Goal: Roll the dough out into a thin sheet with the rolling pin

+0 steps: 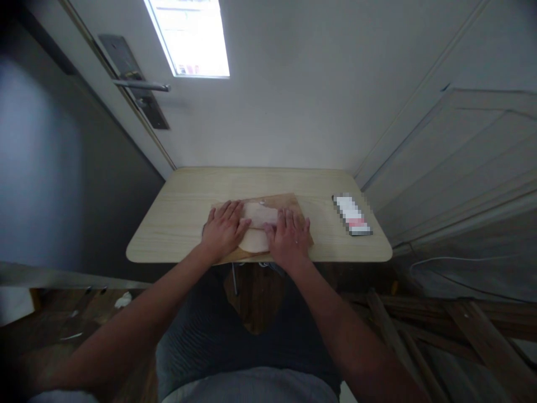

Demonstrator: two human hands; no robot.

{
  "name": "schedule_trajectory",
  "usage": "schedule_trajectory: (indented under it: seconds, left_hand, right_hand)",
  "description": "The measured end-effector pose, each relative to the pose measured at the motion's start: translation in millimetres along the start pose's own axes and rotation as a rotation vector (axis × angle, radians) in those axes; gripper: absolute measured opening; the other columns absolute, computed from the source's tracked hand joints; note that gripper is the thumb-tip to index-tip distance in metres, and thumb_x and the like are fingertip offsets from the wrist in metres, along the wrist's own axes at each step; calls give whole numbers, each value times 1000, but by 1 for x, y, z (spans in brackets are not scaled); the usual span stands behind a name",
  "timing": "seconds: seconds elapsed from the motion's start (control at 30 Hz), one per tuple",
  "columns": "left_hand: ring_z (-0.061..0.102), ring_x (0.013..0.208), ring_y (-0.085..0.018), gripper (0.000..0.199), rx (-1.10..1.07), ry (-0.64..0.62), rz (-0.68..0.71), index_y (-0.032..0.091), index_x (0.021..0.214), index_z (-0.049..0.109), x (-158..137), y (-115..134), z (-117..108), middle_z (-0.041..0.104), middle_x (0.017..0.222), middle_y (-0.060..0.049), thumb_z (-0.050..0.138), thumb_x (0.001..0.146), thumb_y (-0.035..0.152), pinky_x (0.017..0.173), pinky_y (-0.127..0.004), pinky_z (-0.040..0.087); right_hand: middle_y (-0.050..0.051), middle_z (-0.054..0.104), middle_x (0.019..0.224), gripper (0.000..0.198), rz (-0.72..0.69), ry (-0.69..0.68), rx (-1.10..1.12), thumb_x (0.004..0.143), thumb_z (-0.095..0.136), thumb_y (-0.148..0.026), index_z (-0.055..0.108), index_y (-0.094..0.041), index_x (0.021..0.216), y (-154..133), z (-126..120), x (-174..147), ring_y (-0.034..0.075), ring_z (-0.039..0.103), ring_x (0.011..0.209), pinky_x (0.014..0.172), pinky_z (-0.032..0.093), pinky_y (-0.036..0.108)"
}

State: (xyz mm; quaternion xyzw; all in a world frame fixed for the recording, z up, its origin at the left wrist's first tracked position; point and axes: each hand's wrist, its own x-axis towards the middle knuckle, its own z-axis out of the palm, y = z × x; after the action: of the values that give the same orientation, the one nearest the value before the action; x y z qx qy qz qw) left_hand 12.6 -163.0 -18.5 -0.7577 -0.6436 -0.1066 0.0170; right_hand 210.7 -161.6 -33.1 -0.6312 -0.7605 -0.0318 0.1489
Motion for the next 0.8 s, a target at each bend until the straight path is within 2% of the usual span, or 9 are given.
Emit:
schedule_trajectory:
  seconds: [0.17, 0.33, 0.5, 0.6, 0.8]
  left_hand:
    - [28, 153, -28, 68, 11, -15, -11, 22, 157, 32, -1, -1, 3, 38, 163, -8, 12, 103, 58, 123, -56, 20]
    - [29, 152, -31, 65, 22, -51, -31, 26, 153, 40, 25, -4, 5, 36, 164, -7, 13, 103, 58, 120, -59, 24]
    - [34, 148, -33, 62, 19, -23, -37, 27, 150, 44, 51, -7, 6, 42, 161, -9, 16, 104, 56, 116, -65, 28]
    - [36, 146, -34, 60, -1, -67, -38, 28, 149, 45, 68, -9, 6, 42, 160, -10, 16, 104, 55, 113, -67, 30]
    - [35, 145, -36, 56, -9, -157, -1, 30, 150, 44, 98, -18, 8, 40, 160, -11, 21, 104, 51, 111, -69, 29]
  right_hand:
    - [19, 45, 156, 63, -26, -33, 11, 105, 29, -51, 45, -10, 150, 3, -3, -1, 34, 37, 144, 119, 18, 62]
    - [19, 49, 153, 59, -27, -65, 26, 105, 29, -51, 50, -12, 145, 5, -3, 23, 36, 36, 144, 116, 21, 65]
    - [19, 52, 149, 60, -34, -44, 27, 105, 26, -52, 51, -15, 144, 7, 4, 50, 37, 39, 141, 113, 22, 70]
    - [18, 49, 152, 60, -12, -55, 31, 105, 26, -52, 50, -17, 147, 8, 10, 67, 37, 39, 141, 113, 22, 71]
    - [14, 43, 158, 63, 43, -161, 47, 103, 27, -58, 47, -22, 151, 13, 15, 100, 40, 34, 145, 114, 19, 71]
